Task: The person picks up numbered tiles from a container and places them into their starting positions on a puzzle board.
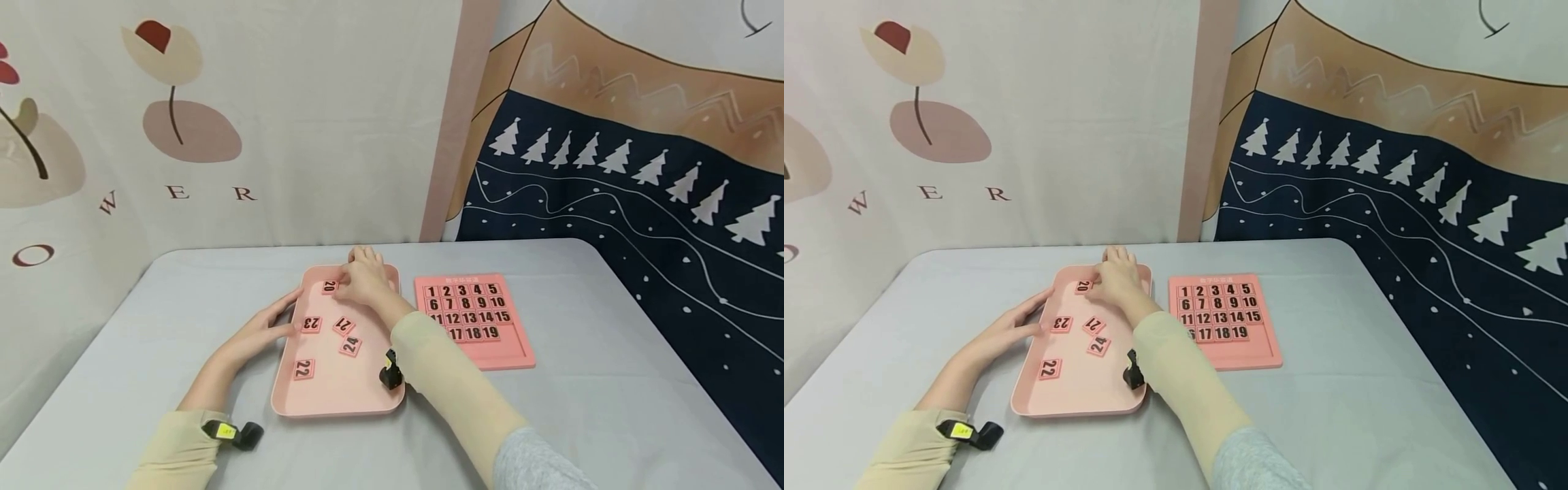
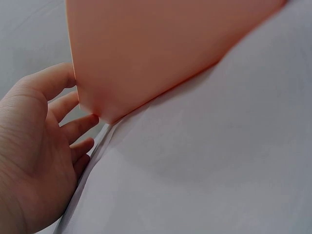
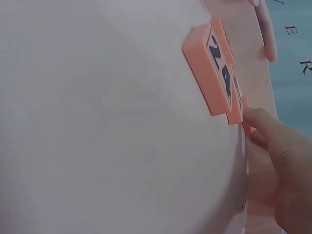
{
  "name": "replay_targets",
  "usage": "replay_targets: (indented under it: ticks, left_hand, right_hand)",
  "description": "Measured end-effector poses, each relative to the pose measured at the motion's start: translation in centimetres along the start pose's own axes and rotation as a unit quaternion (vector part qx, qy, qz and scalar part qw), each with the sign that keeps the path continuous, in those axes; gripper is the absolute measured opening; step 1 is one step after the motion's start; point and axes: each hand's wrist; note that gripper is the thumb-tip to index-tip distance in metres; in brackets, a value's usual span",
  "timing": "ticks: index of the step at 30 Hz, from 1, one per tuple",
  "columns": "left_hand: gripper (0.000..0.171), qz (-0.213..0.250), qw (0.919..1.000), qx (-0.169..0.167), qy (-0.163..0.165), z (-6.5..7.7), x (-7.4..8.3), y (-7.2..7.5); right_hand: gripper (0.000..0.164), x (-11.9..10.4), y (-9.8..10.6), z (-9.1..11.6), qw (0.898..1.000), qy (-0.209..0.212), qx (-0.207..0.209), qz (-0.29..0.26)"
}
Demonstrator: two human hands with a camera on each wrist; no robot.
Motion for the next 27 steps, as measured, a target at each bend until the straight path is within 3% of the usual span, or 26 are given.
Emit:
replay_targets:
  ticks: [7, 14, 20, 27]
  left_hand:
    - [0.074, -0.002, 1.0000, 0.005, 0.002, 0.1, 0.2, 0.1]
    - [0.074, -0.002, 1.0000, 0.000, 0.003, 0.1, 0.2, -0.2]
    - [0.073, -0.017, 0.9998, 0.000, 0.007, -0.1, 0.3, -0.3]
    - [0.072, -0.023, 0.9997, 0.001, 0.004, -0.1, 0.2, -0.2]
  right_hand:
    - [0.030, 0.0, 0.3, 0.0, 1.000, 0.008, -0.006, 0.005]
    - [0.029, 0.7, 1.0, 0.7, 0.998, 0.034, -0.012, -0.042]
    - [0.027, 0.9, 3.7, 1.8, 0.994, 0.075, -0.001, -0.085]
    - [0.026, 1.1, 7.4, 3.8, 0.986, 0.149, 0.015, -0.075]
Point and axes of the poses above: each hand's wrist, its own z-axis away from the middle knuckle, its own y-axis out of the back of the hand, x = y × z, and after that the axes turned 8 degrees about -x, right-handed
